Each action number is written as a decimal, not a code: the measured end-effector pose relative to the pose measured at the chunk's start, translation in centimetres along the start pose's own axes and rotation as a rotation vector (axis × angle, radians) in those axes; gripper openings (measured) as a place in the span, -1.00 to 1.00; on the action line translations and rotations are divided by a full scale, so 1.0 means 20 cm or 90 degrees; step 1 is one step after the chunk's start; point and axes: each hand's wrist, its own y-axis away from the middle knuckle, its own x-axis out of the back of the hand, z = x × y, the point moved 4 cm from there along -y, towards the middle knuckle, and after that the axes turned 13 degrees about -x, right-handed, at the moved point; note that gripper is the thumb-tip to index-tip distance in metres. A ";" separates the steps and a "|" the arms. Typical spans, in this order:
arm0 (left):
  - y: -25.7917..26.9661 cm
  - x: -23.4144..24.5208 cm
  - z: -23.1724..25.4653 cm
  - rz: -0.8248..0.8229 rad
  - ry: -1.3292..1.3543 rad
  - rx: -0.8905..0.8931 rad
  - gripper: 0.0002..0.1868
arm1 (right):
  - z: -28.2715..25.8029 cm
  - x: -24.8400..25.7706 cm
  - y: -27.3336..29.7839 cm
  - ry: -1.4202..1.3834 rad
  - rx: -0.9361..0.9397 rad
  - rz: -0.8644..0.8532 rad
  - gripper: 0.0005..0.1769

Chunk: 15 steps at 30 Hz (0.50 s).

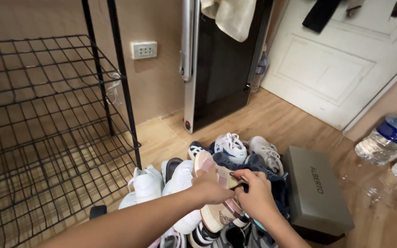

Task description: Organize various shoes from a pile on the floor onto a multi-tier wire shoe rack.

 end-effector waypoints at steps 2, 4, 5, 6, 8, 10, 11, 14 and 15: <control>-0.06 -0.06 0.01 0.013 -0.050 -0.009 0.29 | 0.04 0.00 0.01 0.044 0.035 0.034 -0.56; -0.07 -0.05 0.09 0.041 -0.121 -0.123 0.02 | 0.09 -0.02 -0.01 0.019 0.024 0.024 -0.49; -0.03 -0.02 0.15 0.038 -0.121 -0.122 0.02 | 0.08 -0.01 0.01 0.019 0.021 0.023 -0.49; 0.00 0.00 0.20 0.018 -0.147 -0.114 0.00 | 0.08 -0.01 0.01 0.028 -0.008 0.026 -0.41; 0.03 0.01 0.28 -0.004 -0.172 -0.105 -0.01 | 0.10 -0.01 0.02 0.038 -0.040 0.030 -0.32; 0.01 -0.01 0.32 -0.038 -0.279 -0.129 -0.18 | 0.16 -0.05 0.00 -0.008 -0.143 -0.011 -0.30; -0.02 -0.05 0.30 -0.039 -0.278 -0.130 -0.18 | 0.23 -0.09 -0.02 -0.007 -0.144 -0.010 -0.30; -0.10 -0.11 0.28 -0.042 -0.339 -0.208 -0.38 | 0.34 -0.18 -0.06 -0.024 -0.123 0.009 -0.41; -0.11 -0.11 0.30 -0.063 -0.381 -0.221 -0.42 | 0.35 -0.19 -0.06 -0.062 -0.157 -0.011 -0.44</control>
